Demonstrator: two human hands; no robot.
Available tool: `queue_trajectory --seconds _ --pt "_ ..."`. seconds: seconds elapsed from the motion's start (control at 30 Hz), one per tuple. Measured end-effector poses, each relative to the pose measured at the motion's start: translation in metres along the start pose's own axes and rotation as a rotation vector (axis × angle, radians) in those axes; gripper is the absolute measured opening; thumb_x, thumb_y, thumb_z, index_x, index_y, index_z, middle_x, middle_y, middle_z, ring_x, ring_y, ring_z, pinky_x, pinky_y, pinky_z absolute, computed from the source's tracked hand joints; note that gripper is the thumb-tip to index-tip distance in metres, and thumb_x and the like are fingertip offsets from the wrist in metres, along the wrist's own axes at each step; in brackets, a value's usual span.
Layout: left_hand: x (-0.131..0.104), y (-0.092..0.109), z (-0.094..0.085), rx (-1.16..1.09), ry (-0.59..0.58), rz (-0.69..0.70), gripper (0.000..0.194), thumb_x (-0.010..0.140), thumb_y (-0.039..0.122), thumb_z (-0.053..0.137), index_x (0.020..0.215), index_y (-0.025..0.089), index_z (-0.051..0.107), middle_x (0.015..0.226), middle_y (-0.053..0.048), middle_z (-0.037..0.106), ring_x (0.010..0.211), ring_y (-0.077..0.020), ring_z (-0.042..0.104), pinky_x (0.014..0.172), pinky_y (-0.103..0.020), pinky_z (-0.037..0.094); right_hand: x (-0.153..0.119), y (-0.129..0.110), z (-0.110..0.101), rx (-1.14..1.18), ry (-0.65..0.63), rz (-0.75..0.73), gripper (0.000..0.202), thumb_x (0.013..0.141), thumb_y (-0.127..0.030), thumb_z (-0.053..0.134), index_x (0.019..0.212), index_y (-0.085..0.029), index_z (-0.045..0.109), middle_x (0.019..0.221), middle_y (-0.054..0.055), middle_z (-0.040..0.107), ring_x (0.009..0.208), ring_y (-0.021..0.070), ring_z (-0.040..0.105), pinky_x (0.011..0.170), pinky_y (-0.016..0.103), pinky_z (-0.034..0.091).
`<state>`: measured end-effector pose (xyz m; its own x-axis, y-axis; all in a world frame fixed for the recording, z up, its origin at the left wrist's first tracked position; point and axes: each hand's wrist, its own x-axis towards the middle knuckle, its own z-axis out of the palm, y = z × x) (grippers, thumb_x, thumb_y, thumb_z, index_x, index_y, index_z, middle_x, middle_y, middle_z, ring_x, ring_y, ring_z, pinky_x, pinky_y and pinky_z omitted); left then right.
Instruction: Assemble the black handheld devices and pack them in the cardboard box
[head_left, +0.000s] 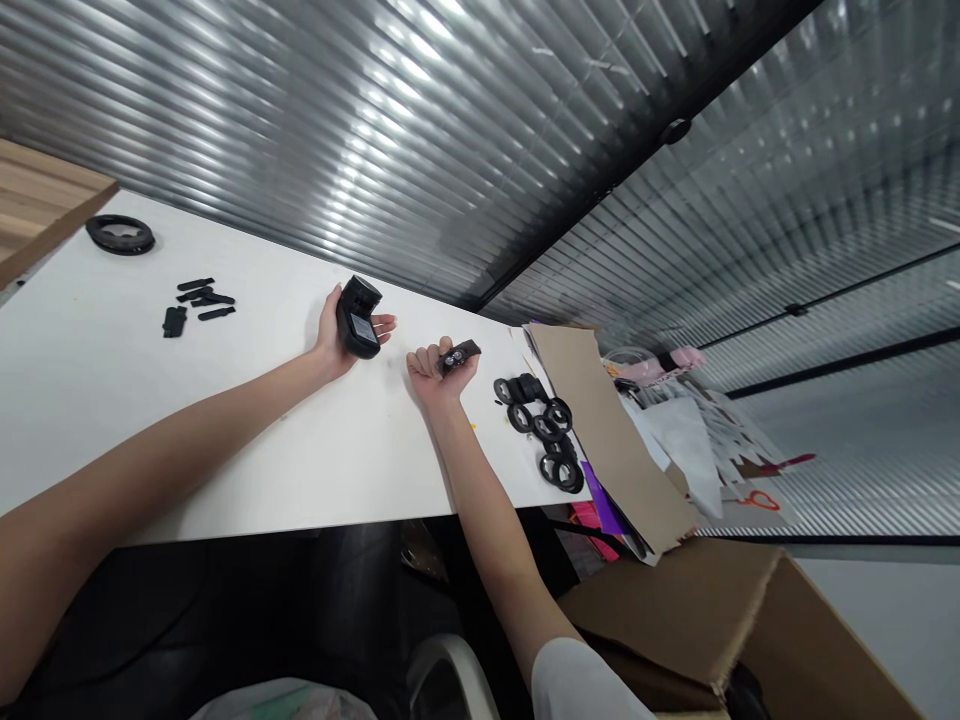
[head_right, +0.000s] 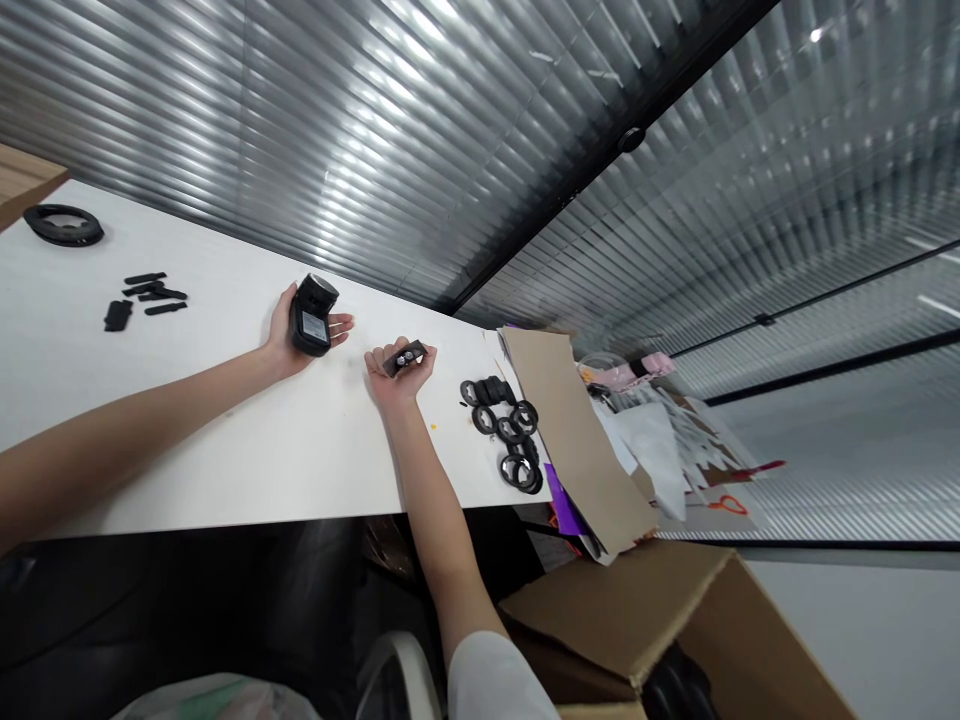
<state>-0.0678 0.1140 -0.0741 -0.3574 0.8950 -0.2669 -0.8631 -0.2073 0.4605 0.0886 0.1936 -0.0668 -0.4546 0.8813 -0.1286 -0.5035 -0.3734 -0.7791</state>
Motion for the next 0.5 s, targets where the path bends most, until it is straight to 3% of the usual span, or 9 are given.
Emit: queue_trajectory --seconds 0.2,0.3,0.4,0.5 --pt "-0.0019 0.0008 0.0012 0.017 -0.005 0.007 0.068 0.112 0.072 0.033 0.121 0.016 0.071 0.094 -0.018 0.082 0.094 -0.0313 0.082 0.093 -0.041 0.064 -0.0004 0.002 0.0008 0.025 -0.077 0.011 0.065 0.109 -0.062 0.028 0.056 -0.026 0.034 0.044 -0.004 0.02 0.046 0.0138 0.016 0.046 0.026 0.03" --pt "-0.002 0.001 0.0016 0.021 -0.008 0.002 0.067 0.112 0.072 0.033 0.12 0.017 0.07 0.093 -0.017 0.082 0.091 -0.0301 0.081 0.09 -0.039 0.063 -0.0014 0.0028 0.0022 0.033 -0.096 0.001 0.063 0.106 -0.065 0.04 0.056 -0.026 0.037 0.044 -0.005 0.023 0.047 0.0137 0.021 0.046 0.026 0.032" --pt "-0.0023 0.0012 0.0024 0.01 -0.002 -0.009 0.067 0.112 0.072 0.033 0.123 0.017 0.07 0.092 -0.017 0.082 0.092 -0.0308 0.081 0.09 -0.039 0.063 -0.0025 0.0028 0.0038 0.008 -0.067 -0.004 0.062 0.102 -0.067 0.047 0.058 -0.025 0.04 0.047 -0.004 0.032 0.047 0.0129 0.025 0.047 0.028 0.035" --pt "-0.0031 0.0018 0.0036 0.005 0.004 -0.011 0.067 0.112 0.072 0.033 0.124 0.017 0.07 0.091 -0.017 0.082 0.093 -0.0315 0.081 0.09 -0.04 0.063 -0.0023 0.0026 0.0055 -0.009 -0.036 -0.003 0.055 0.105 -0.061 0.041 0.062 -0.026 0.048 0.052 -0.003 0.042 0.046 0.0123 0.024 0.046 0.028 0.035"
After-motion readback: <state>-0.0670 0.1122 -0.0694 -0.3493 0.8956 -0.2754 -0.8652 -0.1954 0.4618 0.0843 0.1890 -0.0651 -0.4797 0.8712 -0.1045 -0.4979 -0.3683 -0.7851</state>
